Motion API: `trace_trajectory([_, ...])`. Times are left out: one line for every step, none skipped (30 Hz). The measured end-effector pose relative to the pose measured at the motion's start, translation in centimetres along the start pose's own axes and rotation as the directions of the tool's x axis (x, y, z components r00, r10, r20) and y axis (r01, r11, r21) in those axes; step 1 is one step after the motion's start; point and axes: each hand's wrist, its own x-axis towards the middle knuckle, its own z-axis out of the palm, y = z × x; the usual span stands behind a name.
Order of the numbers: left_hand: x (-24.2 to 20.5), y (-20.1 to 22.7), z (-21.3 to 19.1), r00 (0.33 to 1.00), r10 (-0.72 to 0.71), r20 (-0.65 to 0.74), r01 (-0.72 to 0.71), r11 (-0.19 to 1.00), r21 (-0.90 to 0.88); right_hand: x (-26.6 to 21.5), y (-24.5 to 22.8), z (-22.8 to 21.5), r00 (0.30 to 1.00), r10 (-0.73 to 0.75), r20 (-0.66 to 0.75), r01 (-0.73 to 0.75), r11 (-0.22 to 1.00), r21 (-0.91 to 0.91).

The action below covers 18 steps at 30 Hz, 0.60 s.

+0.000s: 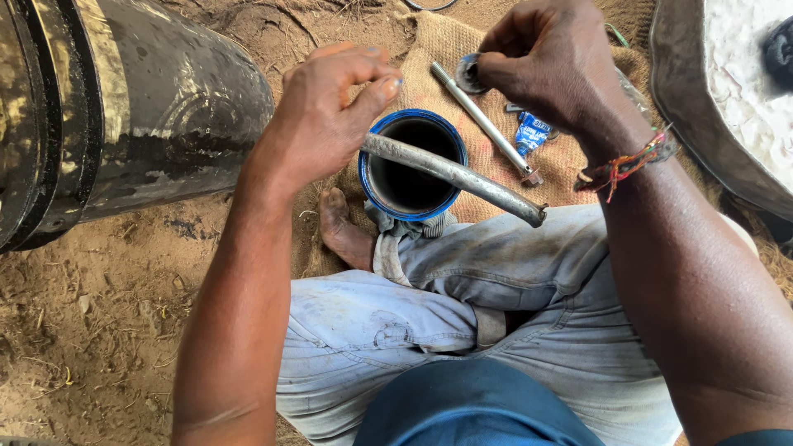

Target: The person sits on the ground and handles various mechanical components, dipping a metal rod and washers into a blue container of liquid and wiping them with a cloth.

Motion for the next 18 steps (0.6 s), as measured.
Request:
trace_trajectory([-0.4, -0.1, -0.1, 0.999, 0.013, -0.034, -0.013, 1.000, 0.016, 0.0, 0.0, -0.2, 1.000, -0.008, -0.005, 0.008, 1.000, -0.007])
trace_trajectory([-0.8, -0.2, -0.2, 0.997, 0.027, -0.068, -0.025, 0.999, 0.032, 0.0, 0.0, -0.4, 1.000, -0.015, -0.010, 0.015, 1.000, -0.014])
trace_trajectory([-1.3, -0.4, -0.2, 0.994, 0.041, -0.103, -0.037, 0.998, 0.048, 0.0, 0.0, -0.6, 1.000, -0.023, -0.015, 0.023, 1.000, -0.022])
trace_trajectory([-1.8, -0.7, -0.2, 0.984, 0.074, -0.159, -0.062, 0.995, 0.082, 0.0, 0.0, -0.6, 1.000, -0.014, -0.007, 0.014, 0.999, -0.031])
trace_trajectory([-2.5, -1.0, -0.2, 0.971, 0.109, -0.214, -0.085, 0.989, 0.118, 0.0, 0.0, -0.7, 1.000, -0.006, 0.002, 0.006, 0.999, -0.039])
trace_trajectory([-3.3, -1.3, 0.0, 0.953, 0.145, -0.267, -0.106, 0.982, 0.155, 0.0, 0.0, -0.7, 1.000, 0.003, 0.010, -0.002, 0.999, -0.047])
trace_trajectory([-4.1, -1.7, 0.4, 0.907, 0.201, -0.369, -0.153, 0.976, 0.153, 0.1, 0.1, -0.6, 1.000, -0.005, 0.021, 0.005, 0.999, -0.035])
trace_trajectory([-4.9, -2.1, 1.1, 0.848, 0.254, -0.466, -0.204, 0.967, 0.155, 0.1, 0.2, -0.5, 0.999, -0.012, 0.032, 0.013, 1.000, -0.023])
trace_trajectory([-5.9, -2.5, 1.8, 0.776, 0.305, -0.553, -0.257, 0.952, 0.164, 0.1, 0.3, -0.3, 0.999, -0.019, 0.043, 0.020, 1.000, -0.010])
trace_trajectory([-7.0, -2.8, 2.6, 0.740, 0.231, -0.632, -0.211, 0.972, 0.108, 0.2, 0.6, -0.1, 0.999, -0.009, 0.042, 0.010, 1.000, -0.025])
trace_trajectory([-8.3, -3.1, 3.5, 0.697, 0.152, -0.701, -0.169, 0.985, 0.046, 0.3, 0.9, 0.0, 0.999, 0.001, 0.039, 0.001, 0.999, -0.041])
trace_trajectory([-9.6, -3.2, 4.5, 0.647, 0.069, -0.759, -0.131, 0.991, -0.021, 0.4, 1.3, 0.2, 0.999, 0.011, 0.036, -0.009, 0.998, -0.057])
trace_trajectory([-10.6, -3.3, 6.0, 0.631, -0.149, -0.761, -0.142, 0.942, -0.303, 0.7, 1.7, 0.3, 0.999, 0.024, 0.041, -0.021, 0.997, -0.080])
trace_trajectory([-11.6, -3.4, 7.3, 0.620, -0.358, -0.698, -0.158, 0.814, -0.559, 1.2, 2.2, 0.5, 0.998, 0.037, 0.047, -0.032, 0.994, -0.103])
trace_trajectory([-12.5, -3.6, 8.4, 0.684, -0.349, -0.640, -0.037, 0.861, -0.508, 1.6, 2.8, 0.8, 0.997, 0.054, 0.053, -0.047, 0.991, -0.128])
trace_trajectory([-13.4, -3.9, 9.3, 0.741, -0.347, -0.575, 0.079, 0.895, -0.439, 1.9, 3.5, 1.1, 0.996, 0.070, 0.048, -0.063, 0.987, -0.149])
trace_trajectory([-14.1, -4.2, 10.1, 0.794, -0.237, -0.560, 0.095, 0.958, -0.271, 2.3, 4.3, 1.5, 0.995, 0.086, 0.045, -0.077, 0.983, -0.169])
trace_trajectory([-14.6, -4.4, 10.9, 0.844, -0.131, -0.521, 0.096, 0.991, -0.095, 2.5, 5.0, 1.8, 0.994, 0.101, 0.042, -0.092, 0.978, -0.190])
